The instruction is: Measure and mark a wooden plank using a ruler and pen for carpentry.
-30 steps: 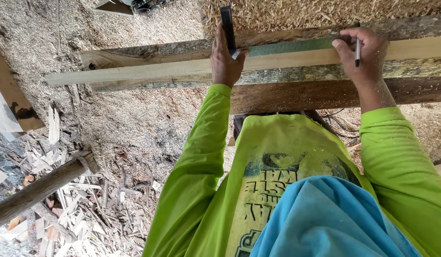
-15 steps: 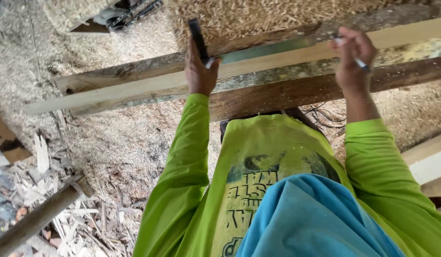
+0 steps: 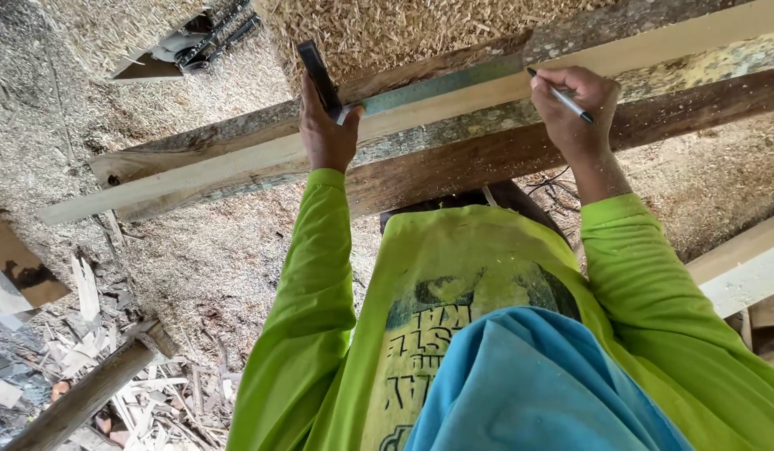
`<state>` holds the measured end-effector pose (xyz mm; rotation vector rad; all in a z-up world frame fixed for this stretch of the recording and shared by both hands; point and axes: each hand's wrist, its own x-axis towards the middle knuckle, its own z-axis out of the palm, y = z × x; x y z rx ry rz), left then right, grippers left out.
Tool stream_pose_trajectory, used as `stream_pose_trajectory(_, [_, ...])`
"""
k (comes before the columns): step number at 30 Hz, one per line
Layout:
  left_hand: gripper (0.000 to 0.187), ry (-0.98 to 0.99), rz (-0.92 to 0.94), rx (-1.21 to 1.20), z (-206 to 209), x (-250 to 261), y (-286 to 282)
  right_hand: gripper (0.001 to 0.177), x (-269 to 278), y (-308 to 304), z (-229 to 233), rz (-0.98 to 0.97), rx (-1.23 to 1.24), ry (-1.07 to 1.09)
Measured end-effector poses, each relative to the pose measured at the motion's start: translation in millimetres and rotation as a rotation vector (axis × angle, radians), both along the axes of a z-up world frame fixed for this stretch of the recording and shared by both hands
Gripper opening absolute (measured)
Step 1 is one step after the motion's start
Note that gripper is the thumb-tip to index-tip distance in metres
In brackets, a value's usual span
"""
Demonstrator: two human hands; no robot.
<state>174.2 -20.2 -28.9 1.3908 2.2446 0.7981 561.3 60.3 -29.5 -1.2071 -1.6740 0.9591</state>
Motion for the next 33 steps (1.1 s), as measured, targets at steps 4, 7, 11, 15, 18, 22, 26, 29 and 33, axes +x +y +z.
stream_pose_trajectory(4, [0.107, 0.053, -0.027, 0.029, 0.4, 0.0, 0.0, 0.007, 3.0, 1.5, -4.1, 0.015, 0.000, 0.014])
stream_pose_trajectory(7, [0.108, 0.008, -0.028, 0.022, -3.6, -0.9, -1.2, 0.006, 2.7, 1.8, -8.7, 0.020, 0.015, 0.036])
stream_pose_trajectory(11, [0.107, 0.026, -0.041, 0.046, -1.7, 0.3, 0.9, 0.005, 4.5, 1.9, -13.3, 0.021, 0.008, 0.054])
stream_pose_trajectory(15, [0.104, 0.018, -0.060, 0.066, 3.5, 1.3, 0.6, 0.006, 5.4, 2.9, -17.9, 0.037, 0.115, -0.015])
stream_pose_trajectory(18, [0.105, 0.037, -0.045, 0.055, 3.8, 0.9, 1.5, 0.005, 2.9, -0.5, -16.4, 0.036, 0.087, -0.039])
stream_pose_trajectory(22, [0.107, 0.095, -0.026, 0.037, 4.3, 1.9, 3.6, 0.008, 0.1, 6.2, -23.0, -0.003, 0.117, -0.063])
stream_pose_trajectory(26, [0.105, -0.008, -0.024, 0.056, 1.4, 2.1, -1.4, 0.017, -0.1, 11.8, -23.3, -0.021, -0.047, 0.139])
stream_pose_trajectory(29, [0.106, 0.010, -0.045, 0.070, 3.5, -0.7, 1.3, 0.020, -1.9, 20.6, -28.7, -0.009, -0.095, 0.164])
stream_pose_trajectory(33, [0.111, 0.206, -0.094, 0.201, -13.8, 5.7, -3.3, 0.015, -1.1, 33.8, -40.7, 0.113, -0.046, 0.011])
